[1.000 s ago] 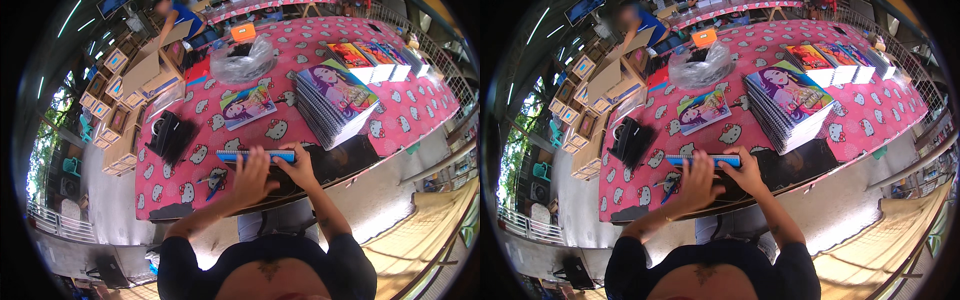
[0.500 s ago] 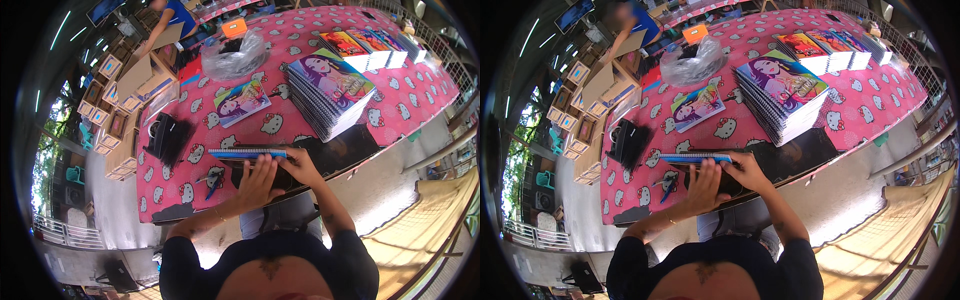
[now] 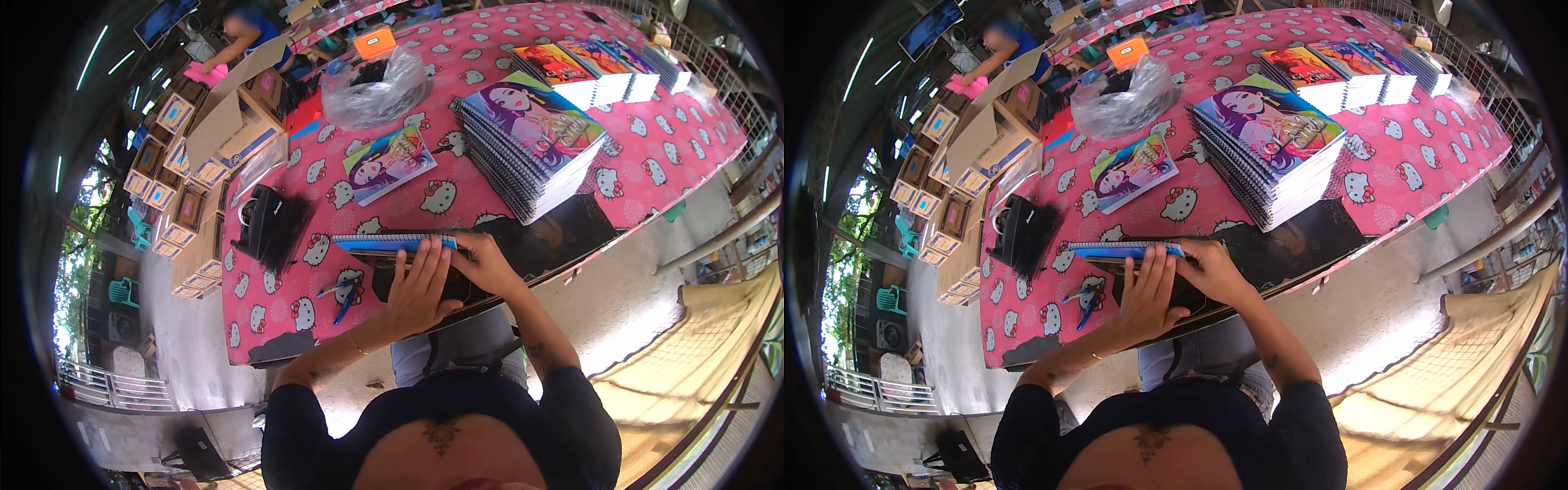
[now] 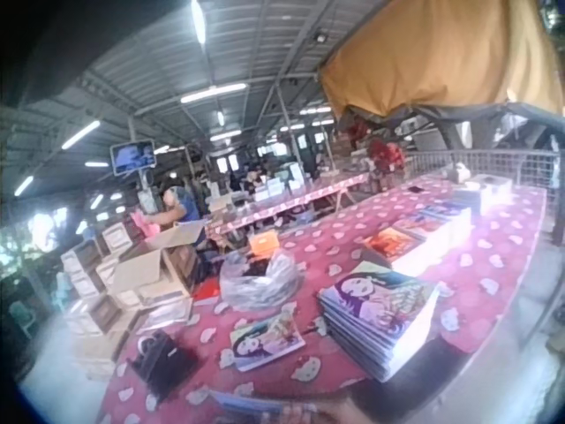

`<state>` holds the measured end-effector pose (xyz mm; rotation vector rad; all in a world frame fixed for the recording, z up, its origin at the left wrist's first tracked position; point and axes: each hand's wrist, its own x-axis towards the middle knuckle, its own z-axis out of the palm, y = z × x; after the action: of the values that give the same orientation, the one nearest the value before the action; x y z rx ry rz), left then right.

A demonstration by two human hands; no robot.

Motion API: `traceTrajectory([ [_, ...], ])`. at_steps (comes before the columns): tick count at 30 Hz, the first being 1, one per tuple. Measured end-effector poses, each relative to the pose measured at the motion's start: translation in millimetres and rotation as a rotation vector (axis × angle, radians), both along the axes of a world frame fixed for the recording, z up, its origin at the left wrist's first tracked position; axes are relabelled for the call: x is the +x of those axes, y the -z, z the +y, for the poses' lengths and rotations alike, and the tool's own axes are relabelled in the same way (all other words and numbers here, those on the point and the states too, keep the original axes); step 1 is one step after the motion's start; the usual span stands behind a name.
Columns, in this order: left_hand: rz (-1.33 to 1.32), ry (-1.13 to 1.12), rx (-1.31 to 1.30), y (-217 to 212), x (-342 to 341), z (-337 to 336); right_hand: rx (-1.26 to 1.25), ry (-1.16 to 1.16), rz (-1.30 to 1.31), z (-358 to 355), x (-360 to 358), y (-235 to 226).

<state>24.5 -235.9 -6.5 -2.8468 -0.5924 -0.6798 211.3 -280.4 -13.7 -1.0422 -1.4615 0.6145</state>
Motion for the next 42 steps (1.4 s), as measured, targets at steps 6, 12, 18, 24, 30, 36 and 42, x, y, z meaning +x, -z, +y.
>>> traceTrajectory([
  [6,-0.069,0.02,0.001,-11.8,1.2,5.4,-0.109,0.033,-0.094,-1.2,1.8,-3.5],
  [12,-0.215,0.06,-0.166,-48.3,7.2,31.4,-0.06,-0.039,0.202,-7.2,14.2,-18.8],
  [18,-0.253,0.097,-0.235,-49.9,9.3,39.0,-0.143,-0.188,-0.104,5.9,41.0,-49.8],
  [24,-0.182,0.072,-0.118,-50.7,-0.8,23.6,0.009,0.386,-0.488,6.8,-3.8,-49.0],
  [30,-0.246,-0.025,-0.472,-125.0,-30.9,74.7,0.237,0.427,-0.12,-25.7,39.9,-75.1],
  [36,-0.922,0.423,-1.168,-213.5,74.8,65.1,0.527,0.698,-0.936,-46.0,56.9,-126.9],
  [42,-0.691,0.479,-0.305,-212.3,218.5,138.6,0.38,0.362,0.377,-24.1,136.7,-150.0],
])
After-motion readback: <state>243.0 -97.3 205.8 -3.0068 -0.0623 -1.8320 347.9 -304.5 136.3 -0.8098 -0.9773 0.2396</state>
